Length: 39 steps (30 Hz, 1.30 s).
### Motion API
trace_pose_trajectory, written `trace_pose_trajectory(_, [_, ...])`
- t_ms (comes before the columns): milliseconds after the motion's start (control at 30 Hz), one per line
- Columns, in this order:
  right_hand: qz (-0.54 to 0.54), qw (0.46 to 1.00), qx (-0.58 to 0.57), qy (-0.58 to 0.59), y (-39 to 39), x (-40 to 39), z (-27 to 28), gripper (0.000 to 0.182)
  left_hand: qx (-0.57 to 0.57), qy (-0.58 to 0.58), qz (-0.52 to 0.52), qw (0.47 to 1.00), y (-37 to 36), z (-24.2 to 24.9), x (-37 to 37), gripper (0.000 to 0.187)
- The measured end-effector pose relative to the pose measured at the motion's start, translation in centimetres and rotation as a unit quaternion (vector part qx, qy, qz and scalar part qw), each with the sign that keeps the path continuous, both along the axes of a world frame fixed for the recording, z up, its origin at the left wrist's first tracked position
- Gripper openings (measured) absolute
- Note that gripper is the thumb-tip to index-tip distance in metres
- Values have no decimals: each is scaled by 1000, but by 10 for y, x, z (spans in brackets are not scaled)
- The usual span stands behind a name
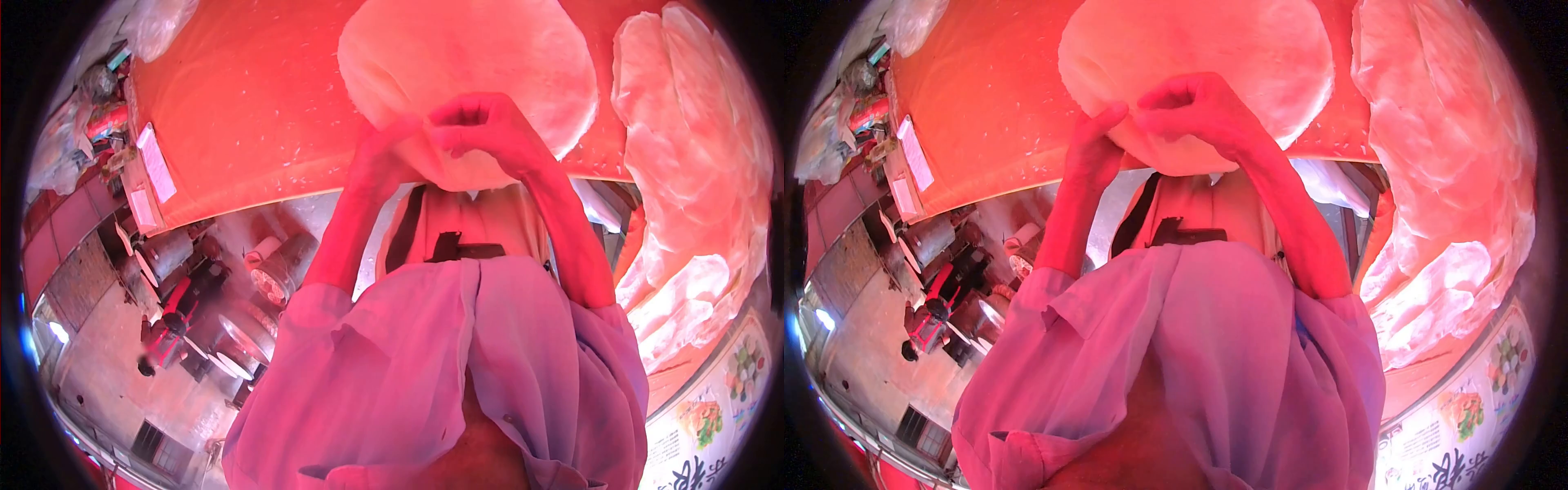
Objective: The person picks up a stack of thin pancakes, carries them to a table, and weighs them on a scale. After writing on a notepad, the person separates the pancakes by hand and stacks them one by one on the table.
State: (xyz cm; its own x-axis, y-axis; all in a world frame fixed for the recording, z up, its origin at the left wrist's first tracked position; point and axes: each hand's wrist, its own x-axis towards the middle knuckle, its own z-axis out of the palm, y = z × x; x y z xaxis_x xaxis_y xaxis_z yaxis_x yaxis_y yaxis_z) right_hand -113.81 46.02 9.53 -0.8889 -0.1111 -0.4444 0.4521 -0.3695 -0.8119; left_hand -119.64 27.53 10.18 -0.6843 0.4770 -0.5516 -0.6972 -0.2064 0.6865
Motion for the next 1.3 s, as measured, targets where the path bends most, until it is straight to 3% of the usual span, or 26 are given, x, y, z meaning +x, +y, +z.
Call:
trace_pose_trajectory(67, [-47,997,63,17,-5,-17,10,27,14,1,6,1000,7,6,1,57])
trace_pose_trajectory(167, [-1,965,253,75,-13,-42,18,33,10,18,-4,1000,6,3,1,52])
trace_pose_trajectory(267, [4,954,280,110,-16,-50,10,31,10,40,-7,999,10,5,0,52])
trace_pose_trajectory(467, [44,985,159,44,-11,-51,8,24,6,9,-5,1000,11,12,2,55])
trace_pose_trajectory(667, [-8,994,107,22,-5,-46,-8,19,-17,-17,-5,1000,6,9,2,55])
trace_pose_trajectory(767, [-80,985,154,25,8,-36,-18,16,-6,-94,27,995,-7,0,1,58])
trace_pose_trajectory(867, [-124,923,356,80,-13,-40,-27,14,-62,-18,37,997,-26,-44,8,51])
trace_pose_trajectory(933, [-91,923,342,150,-32,-35,-21,13,-13,-75,78,994,-20,-30,8,45])
trace_pose_trajectory(967, [-92,919,361,132,-36,-36,-13,11,-29,-86,70,993,-25,-34,8,41])
trace_pose_trajectory(1033, [-143,904,387,111,-5,-31,0,11,-23,-97,66,993,-29,-32,3,31])
trace_pose_trajectory(1133, [-277,874,373,143,63,-21,6,8,-12,-91,111,990,-40,-54,3,33])
trace_pose_trajectory(1200, [-292,938,155,102,130,-11,46,6,6,-100,112,989,-54,-76,2,35])
trace_pose_trajectory(1233, [-299,920,215,131,171,-3,49,9,12,-105,114,988,-61,-87,2,37])
trace_pose_trajectory(1300, [-390,886,189,164,205,-11,103,12,29,-107,100,989,-66,-100,2,47])
